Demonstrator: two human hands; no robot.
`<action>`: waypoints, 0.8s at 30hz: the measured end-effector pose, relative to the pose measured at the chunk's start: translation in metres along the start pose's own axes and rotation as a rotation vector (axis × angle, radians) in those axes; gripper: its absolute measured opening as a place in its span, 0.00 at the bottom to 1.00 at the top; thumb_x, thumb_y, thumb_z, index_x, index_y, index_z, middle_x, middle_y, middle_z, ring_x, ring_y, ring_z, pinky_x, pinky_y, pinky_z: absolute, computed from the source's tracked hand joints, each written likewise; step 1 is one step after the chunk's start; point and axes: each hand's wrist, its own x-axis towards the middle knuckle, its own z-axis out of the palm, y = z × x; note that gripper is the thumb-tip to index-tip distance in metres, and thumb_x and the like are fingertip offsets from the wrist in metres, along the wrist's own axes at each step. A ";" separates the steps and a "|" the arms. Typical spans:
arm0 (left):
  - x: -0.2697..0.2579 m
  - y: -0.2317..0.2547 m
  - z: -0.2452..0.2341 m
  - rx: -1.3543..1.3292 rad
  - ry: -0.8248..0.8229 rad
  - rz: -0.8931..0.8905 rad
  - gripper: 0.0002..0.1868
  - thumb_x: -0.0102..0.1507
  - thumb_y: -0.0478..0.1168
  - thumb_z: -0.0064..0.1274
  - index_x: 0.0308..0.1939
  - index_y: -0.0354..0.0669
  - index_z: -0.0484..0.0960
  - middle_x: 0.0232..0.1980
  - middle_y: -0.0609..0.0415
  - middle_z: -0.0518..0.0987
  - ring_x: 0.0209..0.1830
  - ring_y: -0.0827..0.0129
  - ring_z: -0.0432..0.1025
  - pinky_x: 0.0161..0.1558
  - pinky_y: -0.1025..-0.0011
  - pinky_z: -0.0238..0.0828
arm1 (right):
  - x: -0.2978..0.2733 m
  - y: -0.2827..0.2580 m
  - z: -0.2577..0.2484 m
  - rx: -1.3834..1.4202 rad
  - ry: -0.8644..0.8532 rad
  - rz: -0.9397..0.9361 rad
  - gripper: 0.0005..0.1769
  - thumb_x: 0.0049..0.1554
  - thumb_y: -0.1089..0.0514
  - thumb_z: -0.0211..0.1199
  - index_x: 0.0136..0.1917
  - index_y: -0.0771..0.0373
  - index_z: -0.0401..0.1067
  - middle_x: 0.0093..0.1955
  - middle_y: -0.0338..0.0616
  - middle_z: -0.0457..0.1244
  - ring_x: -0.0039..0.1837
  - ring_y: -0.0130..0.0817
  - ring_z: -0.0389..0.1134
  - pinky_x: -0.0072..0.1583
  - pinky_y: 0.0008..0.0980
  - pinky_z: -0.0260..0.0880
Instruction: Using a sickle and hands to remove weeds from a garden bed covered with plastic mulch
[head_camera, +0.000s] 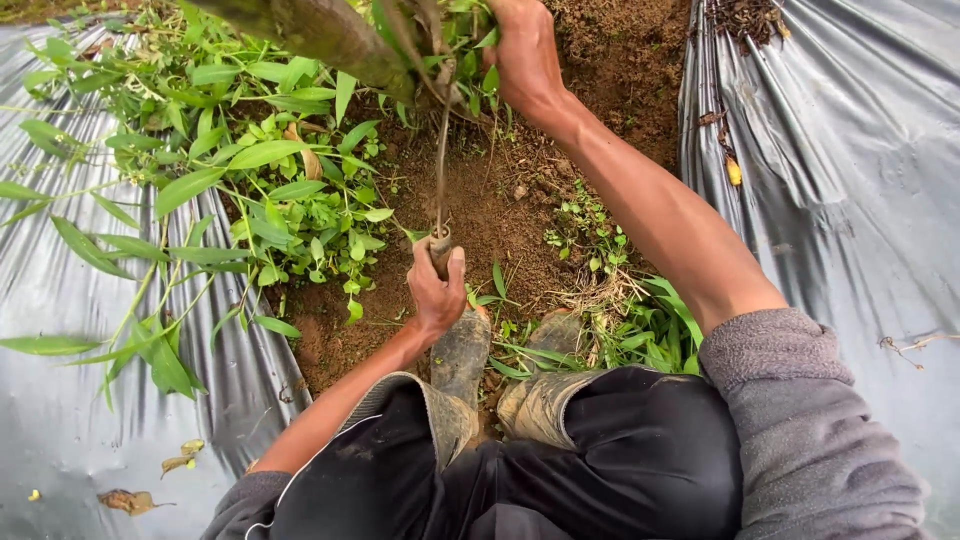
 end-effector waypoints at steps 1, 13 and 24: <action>0.000 0.004 0.002 -0.021 -0.022 -0.002 0.09 0.74 0.45 0.41 0.47 0.45 0.65 0.25 0.67 0.59 0.17 0.78 0.55 0.18 0.79 0.58 | -0.004 -0.004 -0.001 0.199 0.115 0.099 0.20 0.64 0.65 0.36 0.40 0.61 0.70 0.31 0.36 0.64 0.28 0.19 0.61 0.28 0.18 0.62; -0.020 0.018 -0.013 -0.015 -0.019 0.059 0.06 0.73 0.41 0.43 0.48 0.44 0.65 0.25 0.67 0.58 0.18 0.78 0.55 0.18 0.78 0.58 | -0.063 0.004 -0.014 -0.138 0.059 -0.159 0.06 0.62 0.61 0.61 0.49 0.64 0.65 0.43 0.46 0.61 0.43 0.34 0.59 0.43 0.30 0.64; -0.029 0.032 -0.013 -0.016 -0.146 -0.089 0.13 0.73 0.45 0.43 0.53 0.38 0.68 0.26 0.65 0.64 0.18 0.77 0.60 0.17 0.78 0.61 | -0.033 0.018 0.003 -0.385 -0.137 -0.182 0.22 0.67 0.59 0.32 0.51 0.63 0.70 0.46 0.53 0.64 0.45 0.41 0.60 0.50 0.43 0.63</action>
